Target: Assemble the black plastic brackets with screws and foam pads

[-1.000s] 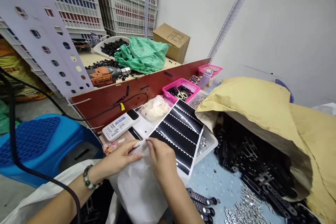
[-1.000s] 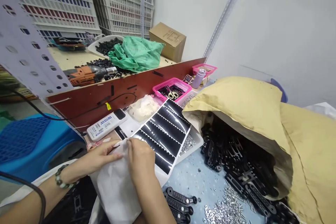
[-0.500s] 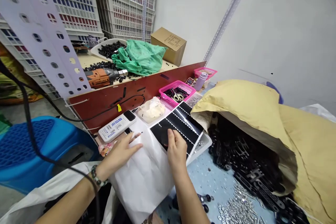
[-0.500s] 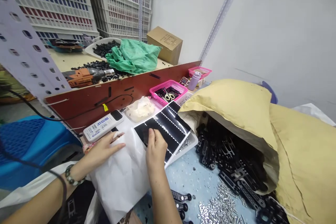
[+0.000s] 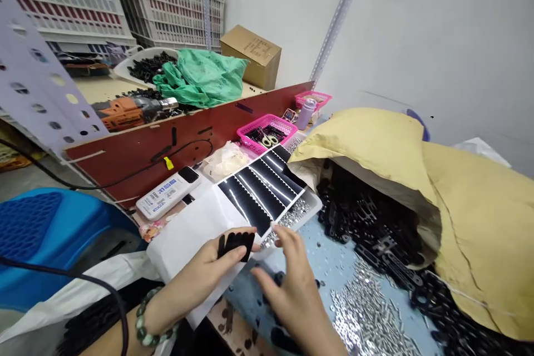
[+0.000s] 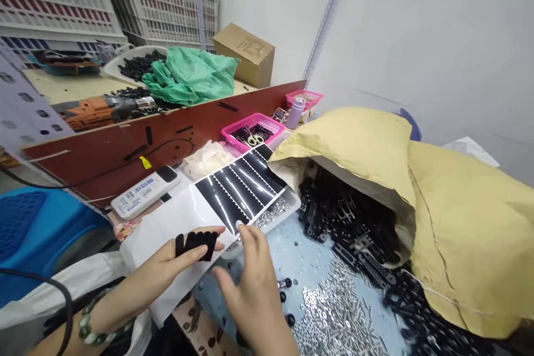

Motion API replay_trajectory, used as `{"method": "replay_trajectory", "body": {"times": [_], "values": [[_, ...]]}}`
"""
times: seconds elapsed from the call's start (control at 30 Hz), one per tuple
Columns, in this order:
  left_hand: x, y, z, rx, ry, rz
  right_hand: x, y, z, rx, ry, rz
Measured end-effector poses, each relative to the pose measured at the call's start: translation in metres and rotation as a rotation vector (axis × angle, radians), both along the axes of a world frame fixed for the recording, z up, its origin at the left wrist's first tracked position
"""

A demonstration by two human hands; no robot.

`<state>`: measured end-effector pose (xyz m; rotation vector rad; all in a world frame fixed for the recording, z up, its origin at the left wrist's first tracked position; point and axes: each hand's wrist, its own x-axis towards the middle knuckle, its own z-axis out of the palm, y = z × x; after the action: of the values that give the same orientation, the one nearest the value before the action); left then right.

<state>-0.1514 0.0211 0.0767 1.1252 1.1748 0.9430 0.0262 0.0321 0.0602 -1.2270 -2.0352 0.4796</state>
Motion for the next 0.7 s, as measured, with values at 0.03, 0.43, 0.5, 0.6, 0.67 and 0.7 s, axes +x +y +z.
{"method": "replay_trajectory", "body": {"times": [0.03,0.43,0.5,0.6,0.67,0.7], "values": [[0.003,-0.001,-0.002,0.019,0.036,-0.072,0.009,-0.003,0.004,-0.027,0.047,0.005],[0.037,-0.032,-0.032,0.275,0.419,-0.308,0.073,-0.040,-0.005,-0.304,0.252,-0.123],[0.039,-0.037,-0.036,0.234,0.420,-0.344,0.067,-0.045,-0.008,-0.306,0.203,0.018],[0.037,-0.042,-0.041,0.179,0.415,-0.284,0.063,-0.049,-0.010,-0.317,0.187,0.080],[0.033,-0.045,-0.047,0.245,0.486,-0.248,0.067,-0.049,-0.016,-0.372,0.264,-0.055],[0.031,-0.046,-0.052,0.328,0.549,-0.255,0.070,-0.049,-0.021,-0.408,0.310,-0.131]]}}
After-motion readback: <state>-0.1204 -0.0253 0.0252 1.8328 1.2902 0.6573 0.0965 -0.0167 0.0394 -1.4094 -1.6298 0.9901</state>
